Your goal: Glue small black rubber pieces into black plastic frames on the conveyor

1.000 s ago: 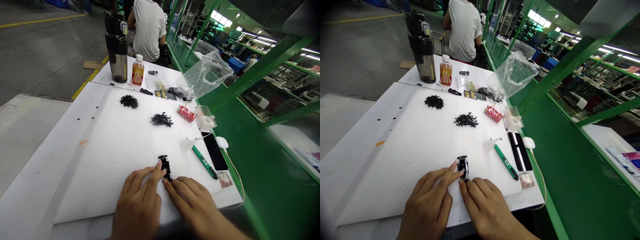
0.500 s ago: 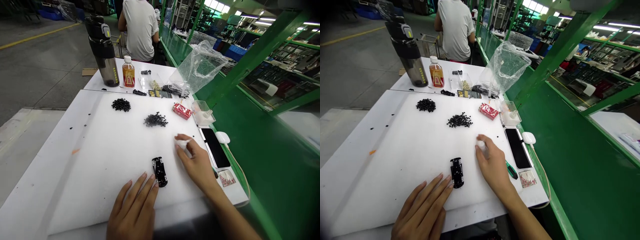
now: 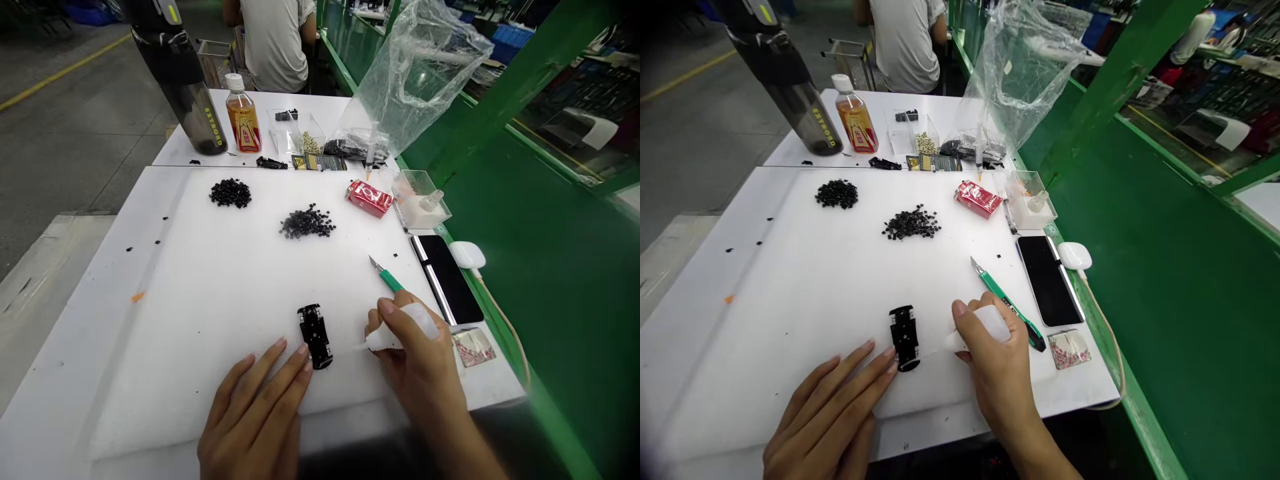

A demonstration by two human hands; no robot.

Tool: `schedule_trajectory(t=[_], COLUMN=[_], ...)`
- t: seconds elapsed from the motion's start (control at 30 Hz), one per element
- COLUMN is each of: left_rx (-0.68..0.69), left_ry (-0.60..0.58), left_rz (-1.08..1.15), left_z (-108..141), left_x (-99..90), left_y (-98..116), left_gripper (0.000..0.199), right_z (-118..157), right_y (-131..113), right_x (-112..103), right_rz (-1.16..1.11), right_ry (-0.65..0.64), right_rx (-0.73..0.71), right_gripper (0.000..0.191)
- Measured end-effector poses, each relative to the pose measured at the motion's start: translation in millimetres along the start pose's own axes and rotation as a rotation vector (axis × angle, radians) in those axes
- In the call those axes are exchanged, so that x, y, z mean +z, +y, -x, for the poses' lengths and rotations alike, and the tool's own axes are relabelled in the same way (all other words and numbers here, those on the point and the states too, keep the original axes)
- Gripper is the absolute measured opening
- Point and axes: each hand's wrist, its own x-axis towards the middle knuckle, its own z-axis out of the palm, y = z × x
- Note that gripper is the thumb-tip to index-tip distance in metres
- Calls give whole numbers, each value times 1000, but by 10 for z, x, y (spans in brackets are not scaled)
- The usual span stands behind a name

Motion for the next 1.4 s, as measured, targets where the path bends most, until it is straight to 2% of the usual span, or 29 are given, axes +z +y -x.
schedule_trajectory(t=[0.13,0.23,0.43,0.53,0.83,1.23,1.4], left_rx=[-2,-6,-1,-10,-43,-61,-88], left_ry=[5,-10,-22,-15,-33,0,23], left_rz=[-5,-15,-14,-11,-4,12,16], left_z=[-1,-16,-35,-34,-34,-28,-38], left_x=[-7,4,14,6,31,30,43], left_y=[13,19,12,9,34,53,56], left_gripper=[39,40,38,38,39,37,37], right_z=[48,76,22,15,3,3,12], right_y=[-14,-11,75,92,88,92,98], right_x=[91,108,-23,-58,-63,-95,-67], right_rz=[94,142,241,264,255,283,145], right_ry=[100,119,-15,-19,0,-18,38], right_rx=[18,-17,-42,-56,-50,-84,6], right_gripper=[61,53,48,49,48,44,50])
